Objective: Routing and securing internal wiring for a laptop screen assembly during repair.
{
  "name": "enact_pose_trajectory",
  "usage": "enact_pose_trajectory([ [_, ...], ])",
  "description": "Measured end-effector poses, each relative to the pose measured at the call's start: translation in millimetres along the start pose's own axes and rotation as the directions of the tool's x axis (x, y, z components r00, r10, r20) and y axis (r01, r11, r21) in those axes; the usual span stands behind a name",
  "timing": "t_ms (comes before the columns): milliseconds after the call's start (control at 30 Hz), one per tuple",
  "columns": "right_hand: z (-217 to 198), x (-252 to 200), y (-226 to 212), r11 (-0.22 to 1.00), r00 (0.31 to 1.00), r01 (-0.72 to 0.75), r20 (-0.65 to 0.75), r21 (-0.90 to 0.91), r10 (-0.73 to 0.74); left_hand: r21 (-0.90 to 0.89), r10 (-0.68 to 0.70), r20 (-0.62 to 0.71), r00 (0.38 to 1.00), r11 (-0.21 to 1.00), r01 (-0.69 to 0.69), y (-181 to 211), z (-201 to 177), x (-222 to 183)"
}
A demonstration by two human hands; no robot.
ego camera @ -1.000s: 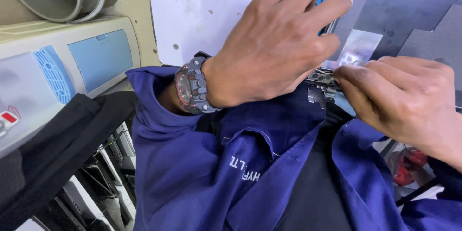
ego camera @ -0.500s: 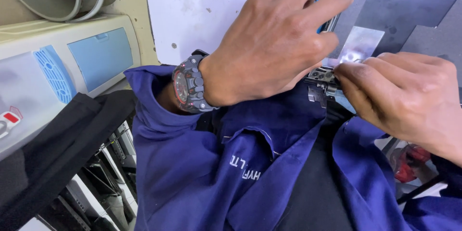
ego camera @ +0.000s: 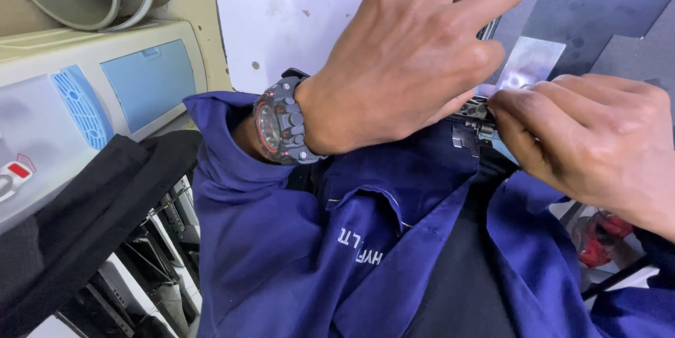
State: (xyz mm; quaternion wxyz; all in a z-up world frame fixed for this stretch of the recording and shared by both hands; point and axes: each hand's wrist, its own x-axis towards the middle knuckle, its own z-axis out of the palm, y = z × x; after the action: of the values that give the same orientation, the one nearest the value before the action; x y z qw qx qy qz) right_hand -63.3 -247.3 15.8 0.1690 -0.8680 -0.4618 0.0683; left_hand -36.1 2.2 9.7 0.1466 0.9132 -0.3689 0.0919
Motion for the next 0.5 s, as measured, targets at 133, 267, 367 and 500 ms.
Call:
enact_pose_trajectory([
  [133,-0.8,0.5,-0.6,1.000,1.000,-0.001,0.009,-0.007,0.001,0.057,-0.010,-0.021,1.000,0.998,0.011,5.8,-1.5,1.9],
  [267,0.4,0.4,0.7,0.998,0.999,0.042,0.018,-0.048,-0.041,0.132,-0.011,-0.029,1.000,0.991,0.015,10.8,-0.8,1.9],
  [367,-0.7,0.8,0.1,0.998,0.999,0.025,0.035,-0.065,-0.023,0.134,0.014,-0.044,0.999,0.991,-0.008,4.8,3.6,0.2],
  [500,2.8,-1.7,0.1,1.000,0.999,-0.023,0.025,-0.012,0.023,0.124,0.025,-0.044,0.999,0.992,-0.020,2.9,4.3,1.3],
])
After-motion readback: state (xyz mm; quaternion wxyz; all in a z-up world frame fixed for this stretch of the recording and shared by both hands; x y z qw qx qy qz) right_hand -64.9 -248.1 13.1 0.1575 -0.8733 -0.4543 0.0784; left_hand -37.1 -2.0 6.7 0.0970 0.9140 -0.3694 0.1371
